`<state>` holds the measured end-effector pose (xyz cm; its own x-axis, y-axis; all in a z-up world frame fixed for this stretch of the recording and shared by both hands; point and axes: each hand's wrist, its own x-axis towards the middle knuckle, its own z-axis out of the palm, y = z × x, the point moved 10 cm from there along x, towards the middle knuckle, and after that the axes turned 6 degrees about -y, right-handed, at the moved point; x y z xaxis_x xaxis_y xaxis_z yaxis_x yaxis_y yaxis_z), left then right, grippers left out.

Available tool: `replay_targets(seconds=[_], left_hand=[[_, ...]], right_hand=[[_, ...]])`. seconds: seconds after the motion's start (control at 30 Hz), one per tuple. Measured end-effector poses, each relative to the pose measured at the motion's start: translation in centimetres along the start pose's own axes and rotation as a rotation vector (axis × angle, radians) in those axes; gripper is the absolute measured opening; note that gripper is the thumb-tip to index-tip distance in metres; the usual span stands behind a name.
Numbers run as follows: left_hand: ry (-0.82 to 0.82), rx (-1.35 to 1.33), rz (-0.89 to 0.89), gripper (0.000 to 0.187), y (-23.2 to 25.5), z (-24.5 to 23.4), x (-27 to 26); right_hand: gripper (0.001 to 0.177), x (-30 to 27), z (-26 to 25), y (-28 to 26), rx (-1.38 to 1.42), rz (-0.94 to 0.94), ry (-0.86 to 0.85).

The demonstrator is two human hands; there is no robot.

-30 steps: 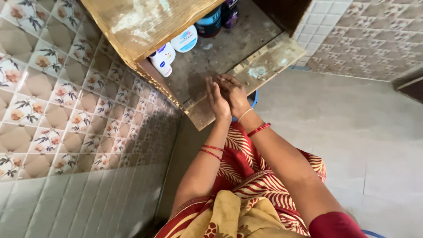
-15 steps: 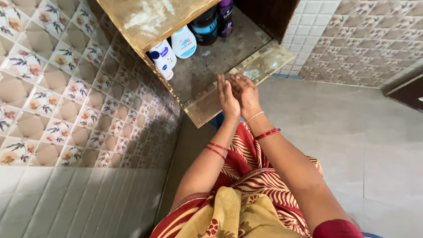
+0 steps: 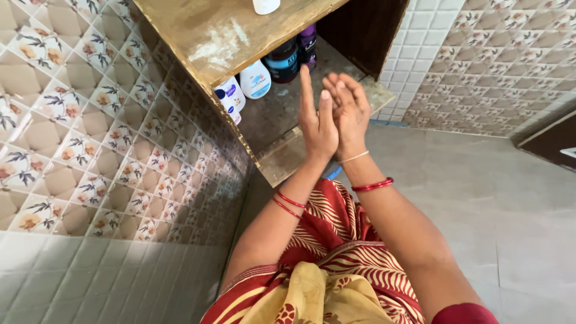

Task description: The person picks up a baby lotion bottle from a cluttered counter, walks into the bathroom, and places it on a wooden shelf. They then rearrange several other bottles and containers on the shelf to organize them.

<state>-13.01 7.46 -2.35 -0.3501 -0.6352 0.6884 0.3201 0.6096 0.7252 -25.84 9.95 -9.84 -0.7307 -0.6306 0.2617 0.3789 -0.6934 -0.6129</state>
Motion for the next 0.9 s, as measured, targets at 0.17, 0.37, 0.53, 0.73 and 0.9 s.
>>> replay_targets(seconds=[0.17, 0.37, 0.53, 0.73, 0.9], left_hand=[[0.022, 0.057, 0.15, 0.058, 4.0, -1.8, 4.7], [0.101, 0.076, 0.234, 0.056, 5.5, -4.6, 9.3], [0.143, 0.095, 0.172, 0.063, 3.3, -5.3, 13.4], [0.128, 0.141, 0.119, 0.063, 0.8, -5.4, 15.2], [0.116, -0.001, -0.027, 0.068, -0.7, -5.1, 15.6]], right_hand=[[0.03, 1.8, 7.7, -4.6, -0.246, -0.247, -0.178], [0.036, 6.3, 13.5, -5.2, -0.437, -0.356, -0.344], [0.051, 11.1, 15.3, -2.7, -0.587, -0.357, -0.397], [0.058, 12.5, 17.2, -1.5, -0.737, -0.321, -0.485], [0.051, 11.5, 19.5, -2.1, -0.586, -0.3, -0.652]])
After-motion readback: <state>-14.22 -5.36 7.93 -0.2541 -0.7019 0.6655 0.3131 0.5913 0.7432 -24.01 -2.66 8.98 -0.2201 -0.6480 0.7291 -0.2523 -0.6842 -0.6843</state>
